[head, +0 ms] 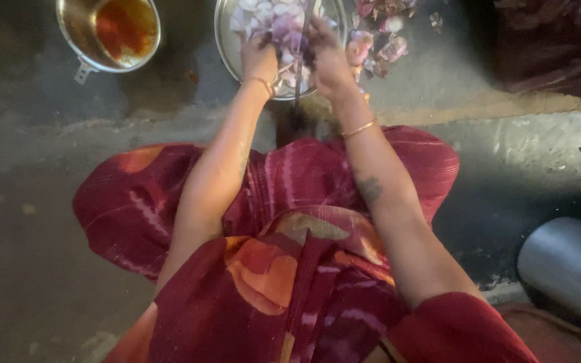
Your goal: The person sits cross-legged on the floor and peels red onions by hand, removing the dry outer skins. The peeled onions are placed into a metal bowl, while the discarded skins are dropped onto the floor beside them.
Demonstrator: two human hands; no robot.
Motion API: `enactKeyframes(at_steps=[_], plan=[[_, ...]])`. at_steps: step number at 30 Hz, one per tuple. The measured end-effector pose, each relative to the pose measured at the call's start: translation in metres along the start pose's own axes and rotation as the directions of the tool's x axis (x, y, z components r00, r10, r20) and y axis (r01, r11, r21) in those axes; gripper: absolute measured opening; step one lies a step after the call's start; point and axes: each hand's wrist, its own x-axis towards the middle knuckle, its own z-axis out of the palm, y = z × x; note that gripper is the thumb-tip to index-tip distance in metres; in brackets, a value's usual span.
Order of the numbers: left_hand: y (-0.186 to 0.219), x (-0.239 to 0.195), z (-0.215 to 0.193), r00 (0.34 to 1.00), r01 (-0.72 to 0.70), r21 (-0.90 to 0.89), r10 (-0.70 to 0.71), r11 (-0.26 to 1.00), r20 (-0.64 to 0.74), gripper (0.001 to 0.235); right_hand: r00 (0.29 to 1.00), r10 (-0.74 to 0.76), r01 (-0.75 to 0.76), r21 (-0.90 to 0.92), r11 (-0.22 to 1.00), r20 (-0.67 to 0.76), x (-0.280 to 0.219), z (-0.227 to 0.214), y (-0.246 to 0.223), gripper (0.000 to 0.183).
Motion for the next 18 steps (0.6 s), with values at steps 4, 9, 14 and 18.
enactKeyframes(at_steps=[4, 9, 14, 18], plan=[[-0.012, 0.017, -0.009, 0.98, -0.063, -0.046, 0.053, 0.997, -0.189, 0.029, 0.988, -0.01, 0.003, -0.043, 0.999, -0.155, 0.007, -0.019, -0.021, 0.04], [-0.004, 0.007, -0.004, 0.989, 0.037, -0.238, -0.07, 0.971, -0.134, 0.033, 0.897, -0.427, 0.078, -0.911, 0.405, -0.113, -0.001, -0.033, 0.006, 0.047], [0.028, -0.012, -0.001, 0.96, 0.278, -0.406, -0.272, 0.871, 0.074, 0.055, 0.965, -0.234, 0.254, -0.646, 0.72, 0.118, -0.004, 0.003, 0.021, 0.055], [0.043, -0.023, -0.004, 0.978, 0.133, -0.279, -0.171, 0.951, -0.118, 0.075, 0.985, -0.041, 0.105, -0.398, 0.911, 0.166, 0.001, 0.01, 0.002, 0.046]])
